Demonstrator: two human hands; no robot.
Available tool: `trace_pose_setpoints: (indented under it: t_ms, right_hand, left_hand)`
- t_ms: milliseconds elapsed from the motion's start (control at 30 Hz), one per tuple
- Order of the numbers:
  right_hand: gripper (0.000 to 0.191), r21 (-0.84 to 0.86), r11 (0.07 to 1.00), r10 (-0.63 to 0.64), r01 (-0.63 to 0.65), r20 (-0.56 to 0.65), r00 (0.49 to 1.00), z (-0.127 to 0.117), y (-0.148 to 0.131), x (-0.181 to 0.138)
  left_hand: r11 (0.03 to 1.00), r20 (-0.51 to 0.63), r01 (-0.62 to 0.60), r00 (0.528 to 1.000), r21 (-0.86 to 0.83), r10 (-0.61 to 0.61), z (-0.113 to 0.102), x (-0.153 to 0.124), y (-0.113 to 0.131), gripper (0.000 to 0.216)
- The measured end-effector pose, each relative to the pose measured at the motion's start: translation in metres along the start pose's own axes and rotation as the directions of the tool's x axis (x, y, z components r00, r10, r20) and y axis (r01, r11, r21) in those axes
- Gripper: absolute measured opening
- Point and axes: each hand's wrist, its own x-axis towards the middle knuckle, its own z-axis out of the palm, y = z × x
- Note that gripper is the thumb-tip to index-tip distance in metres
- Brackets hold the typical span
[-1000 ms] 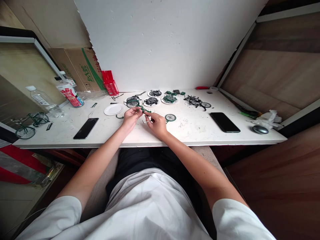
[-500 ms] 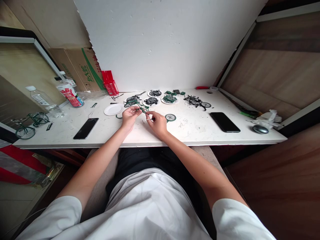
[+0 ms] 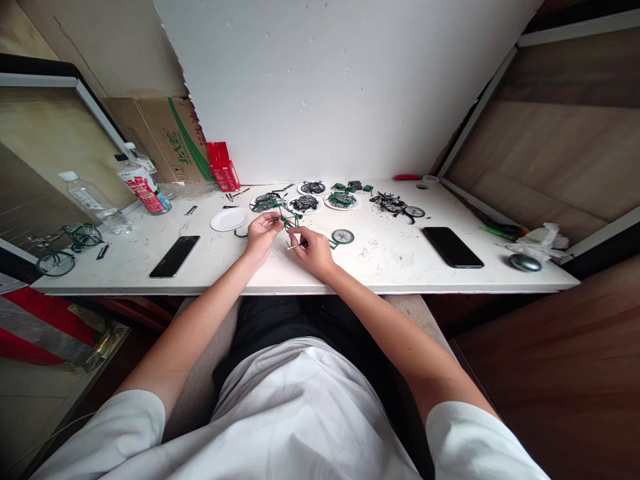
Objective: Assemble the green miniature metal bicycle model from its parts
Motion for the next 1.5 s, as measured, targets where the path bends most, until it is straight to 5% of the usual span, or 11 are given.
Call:
trace_pose_setpoints:
  t_ms: [367,567,767,1000,1167,1500]
  right_hand:
    - [0.033,-0.001,1.0,0.005,-0.005,0.077,0.997,0.0,-0.001,-0.002]
    - [0.04,0.058,0.998,-0.042,0.039,0.048,0.998,-0.02,-0.005,0.007]
    - [0.044,-0.083,0.997,-0.005,0.0,-0.062,0.998,-0.051,0.032,0.036]
    - [0.026,-0.284,0.957,0.101,-0.066,0.111,0.989,-0.063,0.08,0.039]
    - [0.02,-0.335,0.934,0.2,-0.122,0.21,0.957,-0.057,0.091,0.034]
    - [0.02,-0.338,0.926,0.24,-0.167,0.187,0.953,-0.056,0.09,0.034]
  left_hand:
    - [0.997,0.037,-0.021,0.999,0.071,0.018,0.0,0.0,0.0,0.045]
    - [0.992,-0.004,-0.033,0.999,0.12,0.033,-0.001,0.001,0.0,0.046]
    - [0.972,-0.072,-0.057,0.995,0.229,0.075,-0.004,0.004,-0.005,0.039]
    - [0.96,-0.048,-0.105,0.991,0.26,0.121,-0.004,0.004,-0.009,0.035]
    - [0.954,-0.055,-0.094,0.992,0.285,0.114,-0.004,0.004,-0.008,0.034]
    - [0.956,-0.054,-0.075,0.994,0.282,0.094,-0.002,0.003,-0.008,0.038]
